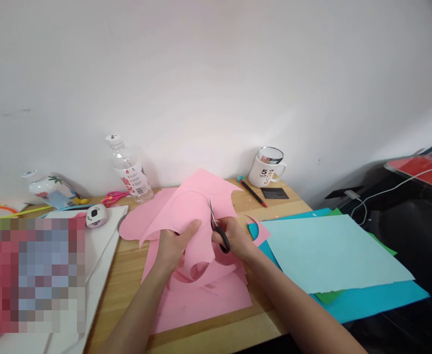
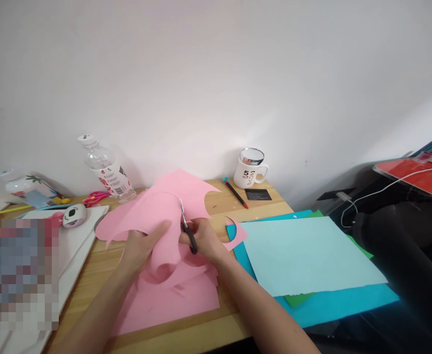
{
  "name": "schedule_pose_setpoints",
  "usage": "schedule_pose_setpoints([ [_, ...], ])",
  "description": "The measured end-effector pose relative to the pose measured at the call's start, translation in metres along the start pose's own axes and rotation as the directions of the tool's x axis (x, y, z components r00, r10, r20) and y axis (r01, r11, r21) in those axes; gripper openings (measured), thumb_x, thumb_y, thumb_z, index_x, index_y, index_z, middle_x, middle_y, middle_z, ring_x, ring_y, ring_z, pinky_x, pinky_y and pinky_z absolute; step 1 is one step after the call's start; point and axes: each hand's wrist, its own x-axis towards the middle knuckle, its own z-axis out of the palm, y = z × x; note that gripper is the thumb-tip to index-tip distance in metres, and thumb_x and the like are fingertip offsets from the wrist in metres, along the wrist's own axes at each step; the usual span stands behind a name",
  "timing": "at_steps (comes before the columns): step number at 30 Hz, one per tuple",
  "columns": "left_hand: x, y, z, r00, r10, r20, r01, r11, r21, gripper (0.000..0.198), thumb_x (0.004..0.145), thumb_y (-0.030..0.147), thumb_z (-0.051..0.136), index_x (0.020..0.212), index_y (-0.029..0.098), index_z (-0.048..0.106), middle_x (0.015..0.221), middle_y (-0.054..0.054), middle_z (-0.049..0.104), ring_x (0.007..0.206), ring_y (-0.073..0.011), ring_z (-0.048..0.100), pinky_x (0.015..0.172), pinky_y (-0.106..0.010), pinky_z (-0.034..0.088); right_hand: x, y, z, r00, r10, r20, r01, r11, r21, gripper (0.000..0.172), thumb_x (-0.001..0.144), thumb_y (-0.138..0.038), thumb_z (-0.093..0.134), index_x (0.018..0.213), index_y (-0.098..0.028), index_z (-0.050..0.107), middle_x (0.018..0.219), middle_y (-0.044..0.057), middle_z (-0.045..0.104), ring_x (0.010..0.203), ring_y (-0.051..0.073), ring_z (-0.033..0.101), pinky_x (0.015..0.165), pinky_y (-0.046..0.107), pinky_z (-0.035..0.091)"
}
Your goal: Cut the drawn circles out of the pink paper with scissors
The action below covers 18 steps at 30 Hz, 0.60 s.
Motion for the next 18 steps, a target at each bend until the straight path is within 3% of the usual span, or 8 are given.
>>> schedule_pose_setpoints([
  [9,0.0023,-0.0032,-0.0008,1.000,-0.016,0.027,0.017,1.000,-0.019,0.036,0.057,0.035,0.074,0.082,0.011,0.066,0.094,-0.014,0.071,0.093,-0.0269,0.064,0.079,-0.037,0.051,0.0009,0.0018,0.0005,0.996,0.072,-0.048,-0.072,0.997,0.016,0.010,0.055,-0.014,0.048,0.048,-0.016,0.042,0.043,-0.007,0.030,0.043,0.004,0.021,0.039,0.019,0.013],
  [18,0.0062,-0.0090,-0.0049,0.998,0.008,0.058,-0.005,0.998,-0.056,0.049,0.059,0.035,0.074,0.100,0.010,0.064,0.097,-0.014,0.070,0.095,-0.0263,0.063,0.081,-0.037,0.050,0.0005,-0.0064,0.0032,0.988,0.122,-0.100,-0.119,0.992,0.029,0.008,0.052,-0.012,0.048,0.044,-0.015,0.049,0.041,-0.003,0.043,0.041,0.006,0.029,0.038,0.020,0.017],
])
